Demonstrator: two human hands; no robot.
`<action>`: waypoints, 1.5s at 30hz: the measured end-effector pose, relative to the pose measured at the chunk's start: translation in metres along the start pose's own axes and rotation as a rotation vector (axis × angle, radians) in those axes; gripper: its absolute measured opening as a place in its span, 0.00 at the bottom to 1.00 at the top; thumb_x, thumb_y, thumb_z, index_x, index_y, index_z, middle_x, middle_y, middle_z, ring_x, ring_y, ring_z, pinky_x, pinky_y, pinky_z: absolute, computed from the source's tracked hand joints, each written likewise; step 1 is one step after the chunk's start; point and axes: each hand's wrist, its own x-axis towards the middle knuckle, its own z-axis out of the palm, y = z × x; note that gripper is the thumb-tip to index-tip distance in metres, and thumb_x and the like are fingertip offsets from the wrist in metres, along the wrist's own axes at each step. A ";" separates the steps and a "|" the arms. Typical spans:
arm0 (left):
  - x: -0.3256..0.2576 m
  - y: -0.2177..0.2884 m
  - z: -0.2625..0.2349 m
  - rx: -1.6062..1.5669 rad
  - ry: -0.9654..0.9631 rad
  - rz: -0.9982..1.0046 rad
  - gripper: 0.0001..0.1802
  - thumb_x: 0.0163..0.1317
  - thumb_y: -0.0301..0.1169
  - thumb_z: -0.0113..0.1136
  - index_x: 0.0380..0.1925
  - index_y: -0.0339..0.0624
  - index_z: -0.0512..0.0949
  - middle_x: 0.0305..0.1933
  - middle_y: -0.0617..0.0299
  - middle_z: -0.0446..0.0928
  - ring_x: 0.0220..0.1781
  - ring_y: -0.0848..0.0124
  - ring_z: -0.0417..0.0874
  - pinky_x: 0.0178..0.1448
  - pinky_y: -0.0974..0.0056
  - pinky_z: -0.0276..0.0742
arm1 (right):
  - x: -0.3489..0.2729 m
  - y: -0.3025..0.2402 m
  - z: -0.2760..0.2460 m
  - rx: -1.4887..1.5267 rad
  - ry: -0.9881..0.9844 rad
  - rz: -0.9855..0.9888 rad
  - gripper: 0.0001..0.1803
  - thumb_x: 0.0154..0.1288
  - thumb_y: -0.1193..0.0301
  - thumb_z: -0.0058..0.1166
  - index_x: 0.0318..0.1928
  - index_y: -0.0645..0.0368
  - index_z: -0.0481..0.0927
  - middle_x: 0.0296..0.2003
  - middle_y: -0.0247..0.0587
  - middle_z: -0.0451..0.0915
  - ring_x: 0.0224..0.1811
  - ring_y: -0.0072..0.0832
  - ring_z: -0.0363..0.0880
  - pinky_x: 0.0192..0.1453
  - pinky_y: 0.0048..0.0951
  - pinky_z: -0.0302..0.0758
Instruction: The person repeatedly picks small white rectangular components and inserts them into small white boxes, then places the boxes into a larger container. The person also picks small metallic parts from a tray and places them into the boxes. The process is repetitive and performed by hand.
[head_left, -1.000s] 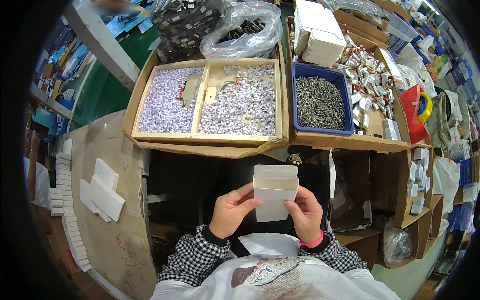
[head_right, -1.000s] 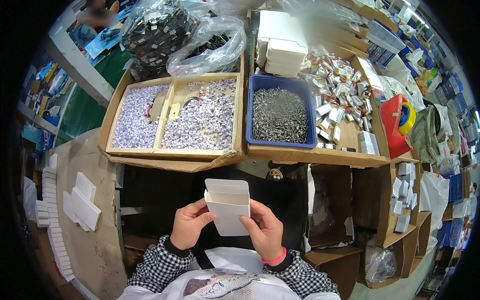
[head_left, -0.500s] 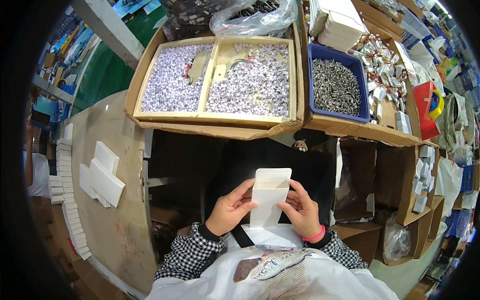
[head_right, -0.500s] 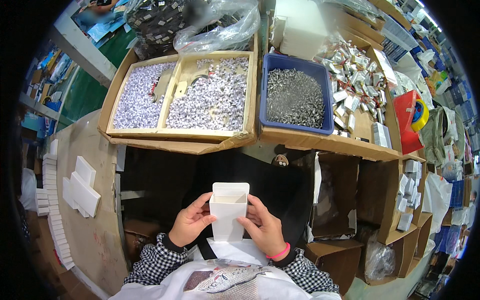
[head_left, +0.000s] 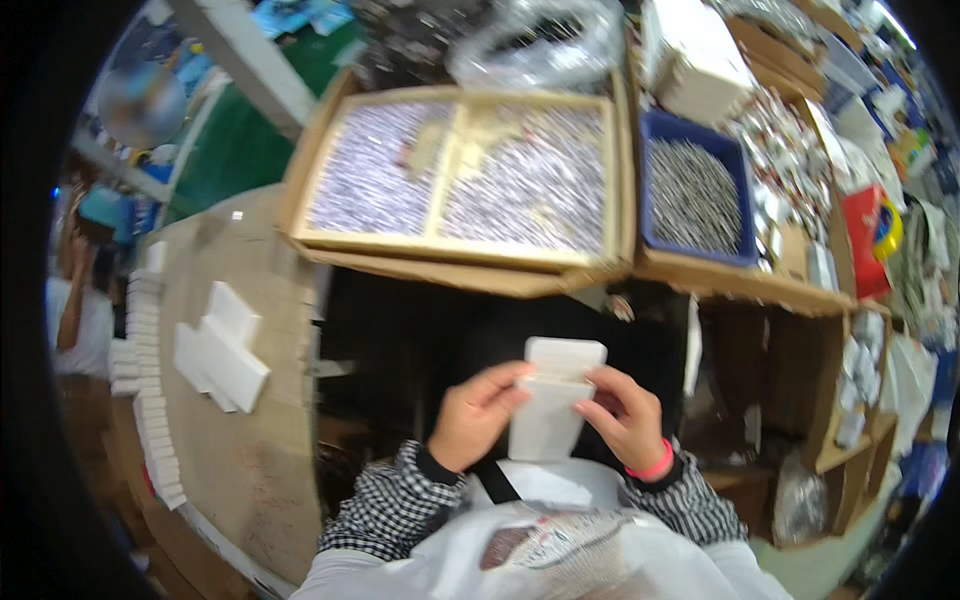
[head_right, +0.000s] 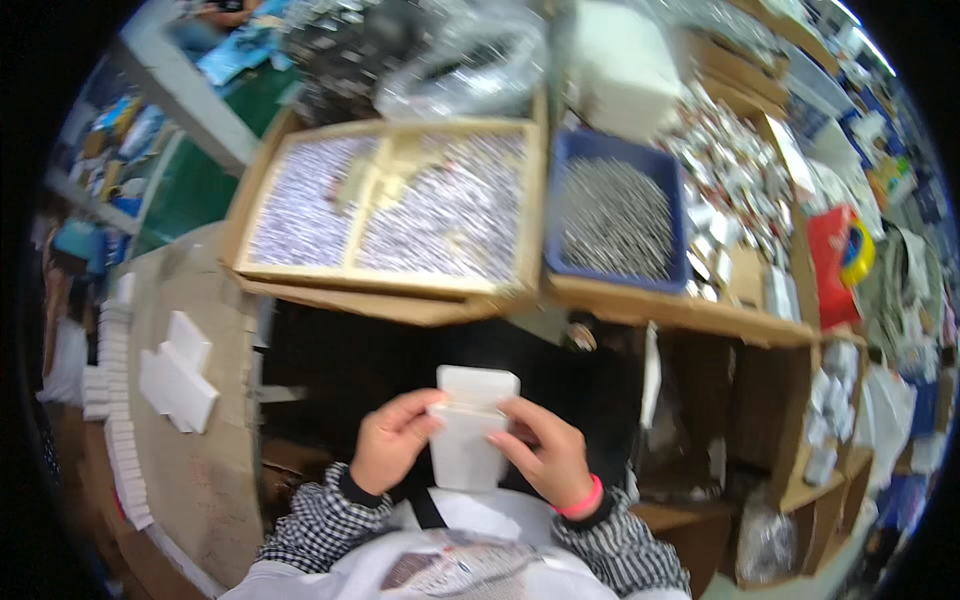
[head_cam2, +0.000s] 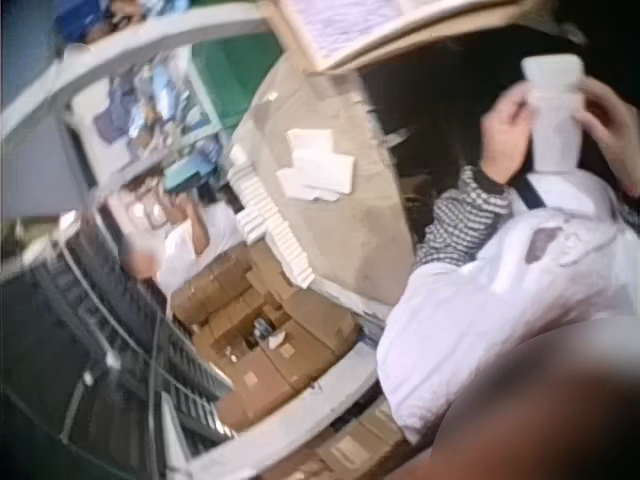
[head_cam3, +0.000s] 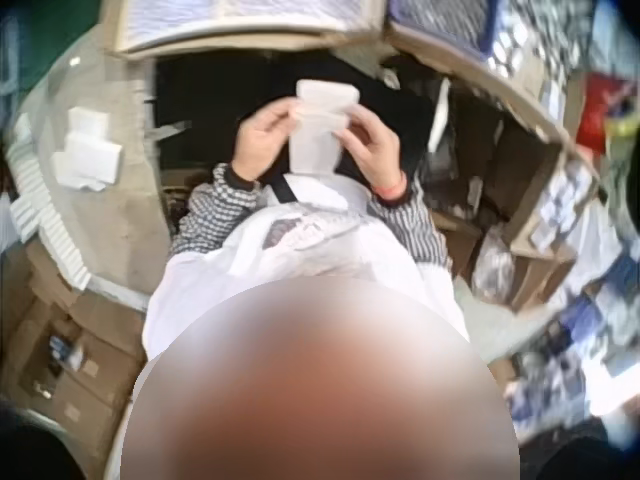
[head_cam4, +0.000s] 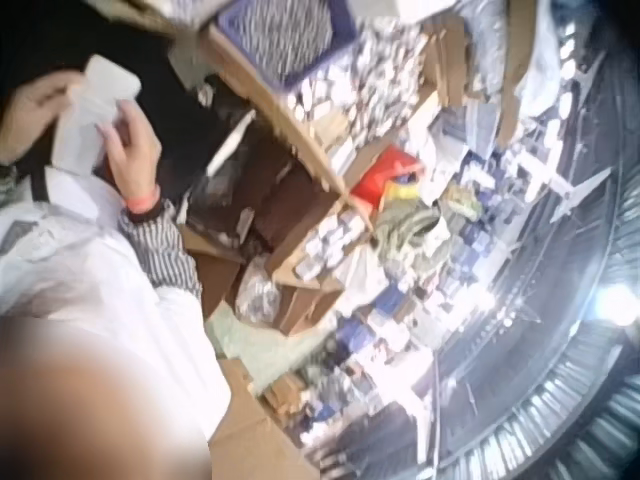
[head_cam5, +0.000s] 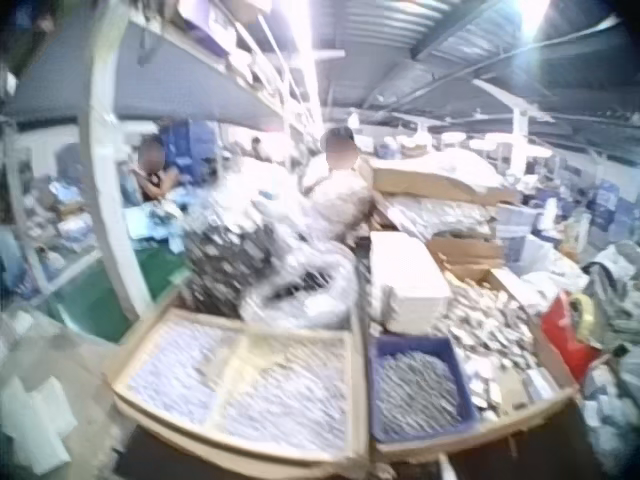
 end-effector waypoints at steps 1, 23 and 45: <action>0.002 0.003 -0.001 0.018 0.040 0.030 0.14 0.64 0.21 0.55 0.51 0.34 0.75 0.48 0.60 0.78 0.48 0.76 0.78 0.54 0.70 0.75 | 0.002 -0.001 0.004 0.067 0.038 0.043 0.19 0.56 0.77 0.64 0.49 0.65 0.77 0.27 0.34 0.76 0.28 0.16 0.73 0.32 0.18 0.72; -0.004 -0.005 0.000 0.000 0.055 -0.052 0.14 0.61 0.29 0.62 0.47 0.40 0.78 0.37 0.66 0.78 0.37 0.81 0.78 0.44 0.76 0.76 | -0.008 0.002 0.020 0.275 0.035 0.155 0.11 0.64 0.79 0.52 0.47 0.65 0.74 0.33 0.31 0.77 0.31 0.14 0.70 0.36 0.15 0.68; 0.002 0.015 0.001 -0.265 -0.037 -0.117 0.13 0.60 0.19 0.58 0.46 0.36 0.73 0.44 0.58 0.77 0.45 0.74 0.78 0.52 0.69 0.75 | -0.012 -0.005 0.012 0.406 -0.030 0.122 0.18 0.64 0.79 0.54 0.54 0.65 0.70 0.51 0.45 0.75 0.48 0.24 0.76 0.52 0.24 0.74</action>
